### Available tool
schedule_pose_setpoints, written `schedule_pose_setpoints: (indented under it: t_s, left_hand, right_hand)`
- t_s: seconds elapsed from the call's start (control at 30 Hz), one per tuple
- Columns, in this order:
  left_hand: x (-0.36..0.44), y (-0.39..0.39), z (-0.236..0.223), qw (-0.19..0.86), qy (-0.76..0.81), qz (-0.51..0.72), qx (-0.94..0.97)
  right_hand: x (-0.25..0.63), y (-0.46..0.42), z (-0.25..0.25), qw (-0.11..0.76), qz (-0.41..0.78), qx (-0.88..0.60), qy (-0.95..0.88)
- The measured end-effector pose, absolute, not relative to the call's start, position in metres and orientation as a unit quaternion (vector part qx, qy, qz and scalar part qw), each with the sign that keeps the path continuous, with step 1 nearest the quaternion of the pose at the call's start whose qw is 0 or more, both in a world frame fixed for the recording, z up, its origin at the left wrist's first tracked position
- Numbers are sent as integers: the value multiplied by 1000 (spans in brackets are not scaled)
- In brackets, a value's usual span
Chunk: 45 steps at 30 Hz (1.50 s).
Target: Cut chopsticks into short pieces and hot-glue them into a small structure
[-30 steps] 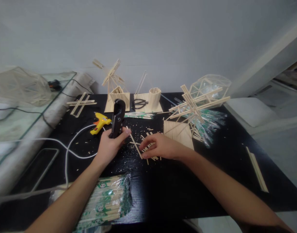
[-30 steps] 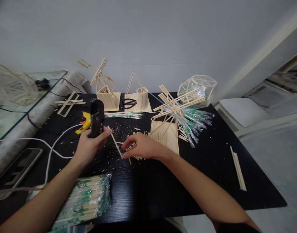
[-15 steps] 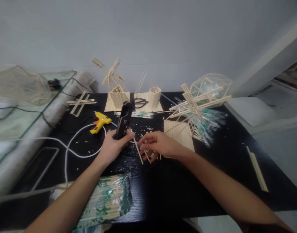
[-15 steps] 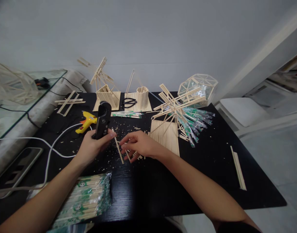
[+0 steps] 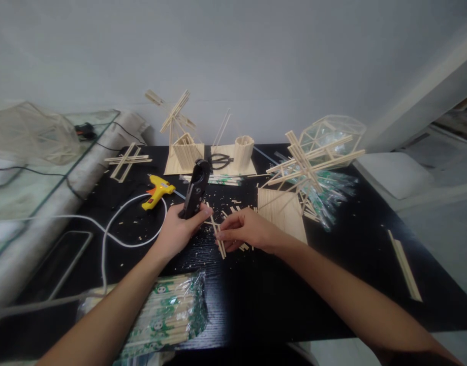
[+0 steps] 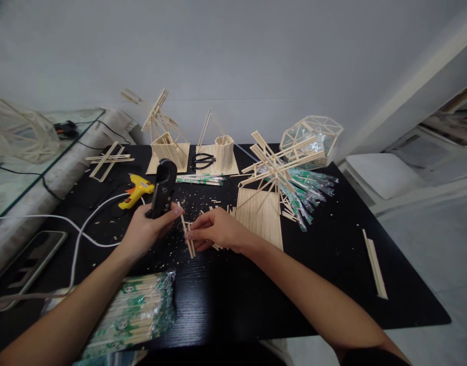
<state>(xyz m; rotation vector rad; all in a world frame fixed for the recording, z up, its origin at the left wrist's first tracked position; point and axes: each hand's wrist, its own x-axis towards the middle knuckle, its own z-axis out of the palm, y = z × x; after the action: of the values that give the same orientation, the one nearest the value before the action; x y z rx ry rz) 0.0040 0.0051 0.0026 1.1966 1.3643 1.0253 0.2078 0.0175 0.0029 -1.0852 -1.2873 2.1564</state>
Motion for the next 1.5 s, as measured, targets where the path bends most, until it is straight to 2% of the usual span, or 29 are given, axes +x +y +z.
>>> schedule_pose_setpoints:
  t_s: [0.87, 1.07, 1.2, 1.5]
  left_hand:
    - [6, 4, -7, 481, 563, 434, 514]
    - [8, 3, -2, 418, 534, 437, 591]
    - [8, 0, -2, 425, 490, 437, 623]
    - [5, -2, -10, 365, 434, 373, 734]
  right_hand:
    - [199, 10, 0, 245, 777, -372, -445]
    - [207, 20, 3, 292, 758, -374, -448]
    - [215, 30, 2, 337, 750, -381, -423]
    - [216, 32, -2, 349, 755, -361, -421]
